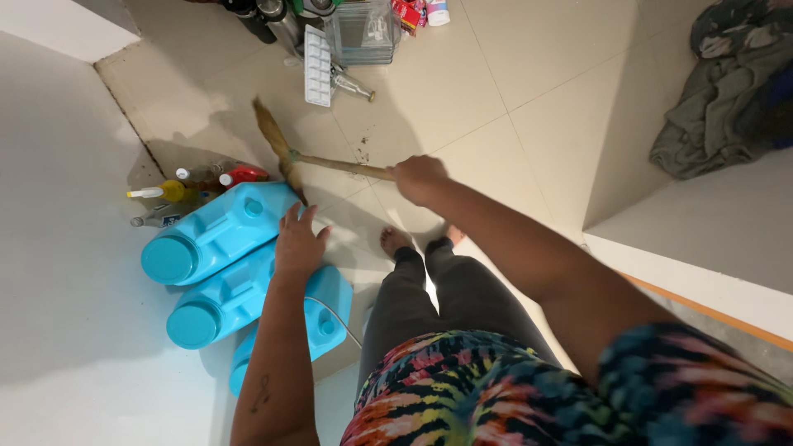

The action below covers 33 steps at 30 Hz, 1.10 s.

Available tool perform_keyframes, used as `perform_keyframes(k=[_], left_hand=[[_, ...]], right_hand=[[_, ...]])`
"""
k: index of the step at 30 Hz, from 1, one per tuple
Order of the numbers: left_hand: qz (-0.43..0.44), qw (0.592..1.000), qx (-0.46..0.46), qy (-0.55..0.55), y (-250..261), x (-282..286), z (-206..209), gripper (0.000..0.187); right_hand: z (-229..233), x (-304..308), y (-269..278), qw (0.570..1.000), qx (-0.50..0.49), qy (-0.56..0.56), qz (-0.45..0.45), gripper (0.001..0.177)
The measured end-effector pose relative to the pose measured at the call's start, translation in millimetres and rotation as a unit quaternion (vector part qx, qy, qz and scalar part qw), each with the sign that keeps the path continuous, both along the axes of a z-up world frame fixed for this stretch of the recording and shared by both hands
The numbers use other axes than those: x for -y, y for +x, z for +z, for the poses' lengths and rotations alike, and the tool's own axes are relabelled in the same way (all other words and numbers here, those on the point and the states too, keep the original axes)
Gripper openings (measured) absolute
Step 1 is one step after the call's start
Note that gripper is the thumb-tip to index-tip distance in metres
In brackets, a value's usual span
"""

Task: The person sweeps debris from the floor with a broom and then assembles a mop handle by hand in a bathroom.

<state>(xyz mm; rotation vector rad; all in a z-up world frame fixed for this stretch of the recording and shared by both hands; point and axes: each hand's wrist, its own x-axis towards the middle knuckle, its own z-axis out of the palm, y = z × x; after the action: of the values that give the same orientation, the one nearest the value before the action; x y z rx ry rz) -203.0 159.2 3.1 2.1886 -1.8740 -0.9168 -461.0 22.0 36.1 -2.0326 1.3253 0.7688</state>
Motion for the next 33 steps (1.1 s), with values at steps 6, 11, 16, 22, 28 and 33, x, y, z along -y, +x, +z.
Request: perform_keyframes(k=[6,11,16,22,28,33], left_hand=[[-0.006,1.0,0.012,-0.012,-2.6,-1.8,-5.1,0.06],[-0.02,0.999,0.024,-0.023,-22.2,-0.9,-12.3,0.06],[-0.028,0.999,0.024,-0.028,-64.2,-4.6,-13.9,0.06],[-0.04,0.999,0.025,-0.017,-135.6,-10.9,-16.4,0.058],[-0.056,0.998,-0.004,-0.004,-203.0,-9.0,-25.0,0.059],[-0.072,0.997,-0.005,0.004,-250.2,10.9,-15.9,0.058]], right_hand=[[-51.3,3.7,4.4,0.983,-0.074,0.07,-0.155,0.029],[-50.2,9.3,-34.6,0.986,-0.088,0.061,-0.128,0.026],[-65.7,6.2,-89.5,0.987,-0.096,0.037,-0.127,0.025],[-69.0,3.2,-179.8,0.983,-0.14,0.045,-0.106,0.025],[-55.2,-9.9,-283.2,0.977,-0.152,0.022,-0.146,0.025],[-8.1,-19.1,-353.9,0.974,-0.165,-0.013,-0.152,0.026]])
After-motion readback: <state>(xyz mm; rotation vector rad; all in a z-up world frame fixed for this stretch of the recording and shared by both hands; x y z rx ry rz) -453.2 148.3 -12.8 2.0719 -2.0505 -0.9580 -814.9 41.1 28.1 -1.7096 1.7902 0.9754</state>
